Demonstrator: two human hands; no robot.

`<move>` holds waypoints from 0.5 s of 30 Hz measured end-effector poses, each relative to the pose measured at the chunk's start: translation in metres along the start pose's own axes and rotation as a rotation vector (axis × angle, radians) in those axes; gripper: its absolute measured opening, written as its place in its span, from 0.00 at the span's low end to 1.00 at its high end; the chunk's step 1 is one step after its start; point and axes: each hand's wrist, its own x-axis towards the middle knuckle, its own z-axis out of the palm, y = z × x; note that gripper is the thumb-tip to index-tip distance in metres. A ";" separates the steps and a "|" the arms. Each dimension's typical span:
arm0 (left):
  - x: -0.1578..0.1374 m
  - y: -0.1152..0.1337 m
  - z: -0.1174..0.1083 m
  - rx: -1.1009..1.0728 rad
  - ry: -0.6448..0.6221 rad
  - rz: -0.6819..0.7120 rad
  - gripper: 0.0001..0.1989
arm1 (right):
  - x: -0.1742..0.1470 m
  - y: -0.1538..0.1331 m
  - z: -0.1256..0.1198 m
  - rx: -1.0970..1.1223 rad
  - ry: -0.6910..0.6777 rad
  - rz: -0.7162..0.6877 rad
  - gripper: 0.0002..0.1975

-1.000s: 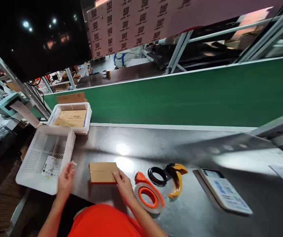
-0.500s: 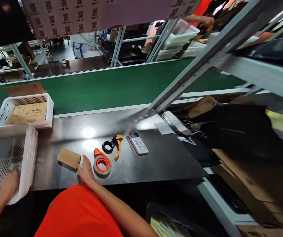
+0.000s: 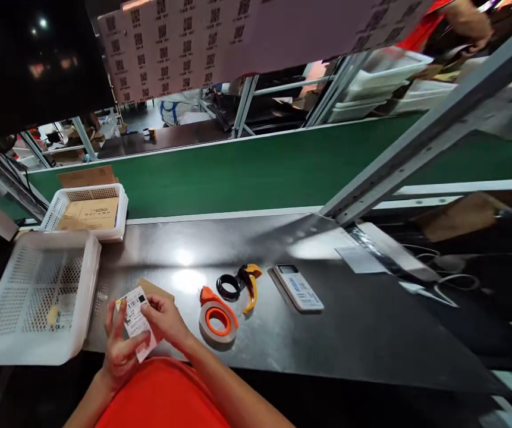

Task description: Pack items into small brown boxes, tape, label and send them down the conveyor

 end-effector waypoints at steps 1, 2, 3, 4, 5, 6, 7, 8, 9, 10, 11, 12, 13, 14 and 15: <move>0.002 0.000 0.004 -0.072 0.011 -0.024 0.08 | 0.001 -0.008 0.000 0.001 0.014 -0.007 0.28; 0.007 -0.001 0.005 -0.148 0.036 -0.071 0.11 | 0.001 -0.015 -0.001 -0.009 0.029 -0.009 0.26; 0.013 -0.002 0.003 -0.226 0.064 -0.143 0.14 | -0.001 -0.022 -0.002 -0.046 0.035 -0.011 0.23; 0.021 -0.002 -0.001 -0.307 0.084 -0.242 0.18 | -0.004 -0.027 -0.004 -0.120 0.029 -0.021 0.21; 0.030 -0.001 -0.004 -0.394 0.086 -0.362 0.23 | -0.007 -0.032 -0.006 -0.212 0.009 -0.037 0.18; 0.039 0.000 -0.007 -0.480 0.067 -0.482 0.26 | -0.010 -0.036 -0.007 -0.307 -0.018 -0.057 0.16; 0.047 0.003 -0.008 -0.558 0.028 -0.582 0.27 | -0.013 -0.038 -0.008 -0.389 -0.045 -0.078 0.15; 0.055 0.007 -0.008 -0.624 -0.018 -0.654 0.26 | -0.016 -0.040 -0.007 -0.446 -0.057 -0.098 0.14; 0.061 0.010 -0.007 -0.677 -0.060 -0.699 0.25 | -0.018 -0.041 -0.006 -0.474 -0.048 -0.116 0.15; 0.065 0.014 -0.005 -0.714 -0.090 -0.721 0.25 | -0.019 -0.041 -0.005 -0.481 -0.014 -0.135 0.16; 0.068 0.017 -0.003 -0.738 -0.105 -0.729 0.25 | -0.020 -0.041 -0.003 -0.481 0.036 -0.157 0.17; 0.069 0.020 -0.001 -0.760 -0.107 -0.732 0.25 | -0.020 -0.040 -0.002 -0.488 0.088 -0.187 0.17; 0.069 0.022 0.001 -0.787 -0.103 -0.737 0.24 | -0.020 -0.040 -0.001 -0.512 0.125 -0.225 0.16; 0.069 0.023 0.003 -0.813 -0.098 -0.741 0.24 | -0.020 -0.039 -0.001 -0.552 0.140 -0.271 0.13; 0.068 0.023 0.005 -0.831 -0.097 -0.743 0.25 | -0.020 -0.039 -0.002 -0.601 0.134 -0.320 0.11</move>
